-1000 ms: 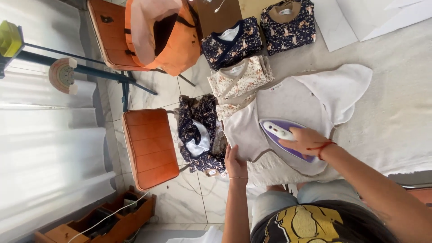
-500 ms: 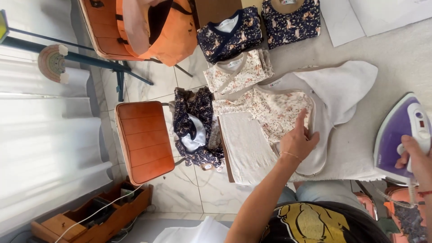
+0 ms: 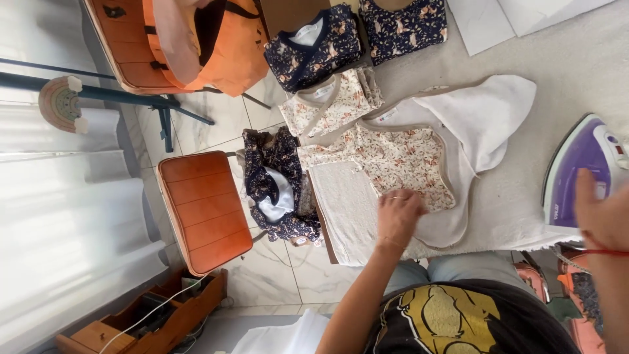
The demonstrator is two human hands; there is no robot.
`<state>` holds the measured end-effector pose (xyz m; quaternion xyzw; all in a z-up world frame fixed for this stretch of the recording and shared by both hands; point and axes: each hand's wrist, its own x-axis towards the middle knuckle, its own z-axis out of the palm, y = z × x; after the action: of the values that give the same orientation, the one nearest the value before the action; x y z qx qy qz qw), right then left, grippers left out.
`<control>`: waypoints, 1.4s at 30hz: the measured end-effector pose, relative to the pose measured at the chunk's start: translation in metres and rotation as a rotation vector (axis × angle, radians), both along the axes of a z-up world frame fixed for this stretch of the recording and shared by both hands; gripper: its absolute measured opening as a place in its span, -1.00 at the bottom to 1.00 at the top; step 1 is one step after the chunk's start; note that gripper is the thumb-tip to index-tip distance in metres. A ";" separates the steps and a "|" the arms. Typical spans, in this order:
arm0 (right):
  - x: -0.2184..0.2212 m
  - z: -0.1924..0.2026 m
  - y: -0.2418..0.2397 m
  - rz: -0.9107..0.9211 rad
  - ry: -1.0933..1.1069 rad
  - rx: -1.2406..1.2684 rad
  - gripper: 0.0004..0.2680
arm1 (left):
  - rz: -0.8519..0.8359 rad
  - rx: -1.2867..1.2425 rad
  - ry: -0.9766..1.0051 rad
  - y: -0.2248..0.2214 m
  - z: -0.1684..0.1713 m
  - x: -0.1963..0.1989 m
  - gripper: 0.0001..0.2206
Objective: Ironing and folding baby clothes on a pressing table in a factory setting.
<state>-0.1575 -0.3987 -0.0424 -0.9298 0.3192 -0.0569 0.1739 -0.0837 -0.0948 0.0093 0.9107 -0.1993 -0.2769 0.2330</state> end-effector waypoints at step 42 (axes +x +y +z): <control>0.039 0.034 0.139 0.277 0.172 0.581 -0.86 | -0.259 -0.050 -0.307 0.070 -0.020 0.021 -0.98</control>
<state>-0.1180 -0.2599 -0.0089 -0.8773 0.2062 0.1393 0.4104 -0.0625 -0.0247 -0.0111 0.9028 -0.3547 -0.1576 0.1850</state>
